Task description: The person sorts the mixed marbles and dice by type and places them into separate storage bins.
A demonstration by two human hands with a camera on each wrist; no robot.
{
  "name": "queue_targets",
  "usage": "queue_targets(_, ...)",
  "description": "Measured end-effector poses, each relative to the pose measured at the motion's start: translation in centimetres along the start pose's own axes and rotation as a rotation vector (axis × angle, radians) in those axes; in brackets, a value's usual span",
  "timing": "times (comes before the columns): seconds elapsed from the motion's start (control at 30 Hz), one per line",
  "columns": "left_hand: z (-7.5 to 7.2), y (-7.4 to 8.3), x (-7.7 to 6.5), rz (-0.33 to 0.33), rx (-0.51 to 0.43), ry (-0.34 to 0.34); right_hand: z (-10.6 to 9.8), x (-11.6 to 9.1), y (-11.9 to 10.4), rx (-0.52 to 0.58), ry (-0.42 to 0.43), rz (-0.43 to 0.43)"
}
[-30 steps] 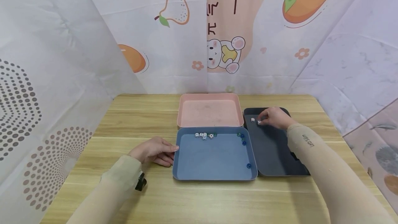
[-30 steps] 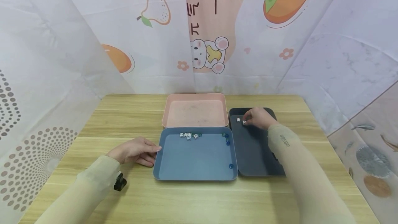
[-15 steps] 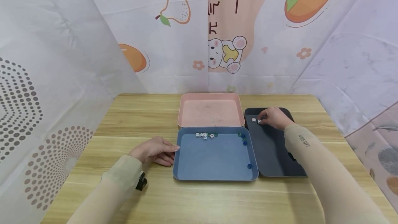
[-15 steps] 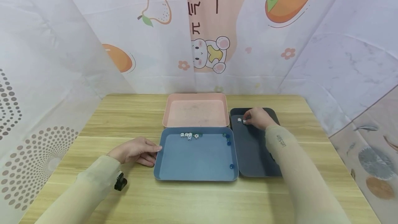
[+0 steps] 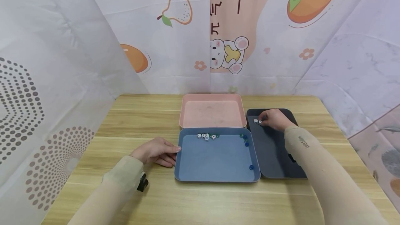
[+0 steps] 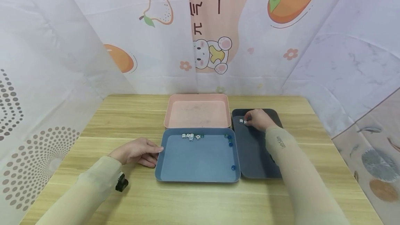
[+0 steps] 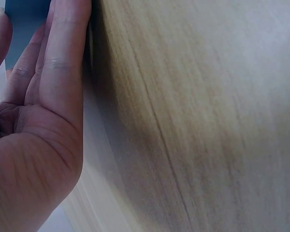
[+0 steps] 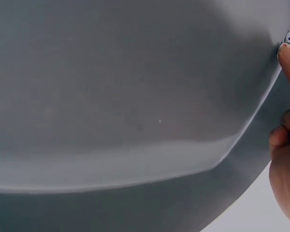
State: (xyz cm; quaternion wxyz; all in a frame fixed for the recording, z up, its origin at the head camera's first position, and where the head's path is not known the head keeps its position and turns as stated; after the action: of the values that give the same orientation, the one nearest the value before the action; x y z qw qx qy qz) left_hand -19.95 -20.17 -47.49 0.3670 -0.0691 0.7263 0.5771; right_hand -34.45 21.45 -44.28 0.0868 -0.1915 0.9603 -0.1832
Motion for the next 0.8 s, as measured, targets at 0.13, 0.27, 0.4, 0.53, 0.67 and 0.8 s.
queue_targets(0.13,0.0,0.0,0.1,-0.004,0.003,0.001,0.0,-0.3,0.0,0.016,0.001,0.019)
queue_targets(0.27,0.0,0.0,0.2,-0.010,0.000,-0.001,-0.1,-0.6,-0.1,0.022,0.008,0.021)
queue_targets(0.4,0.1,-0.1,0.1,-0.015,-0.001,-0.002,-0.3,-0.9,-0.2,0.029,0.008,0.017)
queue_targets(0.53,0.0,0.0,0.1,-0.009,0.004,0.004,-0.8,-1.3,-0.2,0.044,0.015,0.026)
queue_targets(0.67,0.0,0.0,0.1,-0.011,0.002,0.001,-1.4,-1.9,-0.2,0.066,0.025,0.026)
queue_targets(0.8,0.0,0.0,0.1,-0.012,0.000,-0.011,-2.0,-2.7,-0.4,0.075,0.048,0.014)
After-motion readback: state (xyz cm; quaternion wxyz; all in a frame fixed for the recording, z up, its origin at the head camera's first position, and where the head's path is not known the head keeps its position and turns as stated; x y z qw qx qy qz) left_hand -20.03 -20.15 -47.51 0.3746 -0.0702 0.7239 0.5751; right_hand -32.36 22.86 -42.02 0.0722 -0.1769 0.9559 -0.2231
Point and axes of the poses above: each hand's wrist, its own x-axis towards the middle knuckle, its own z-axis out of the palm, y = z × x, the point moved 7 cm from there along x, towards the middle knuckle
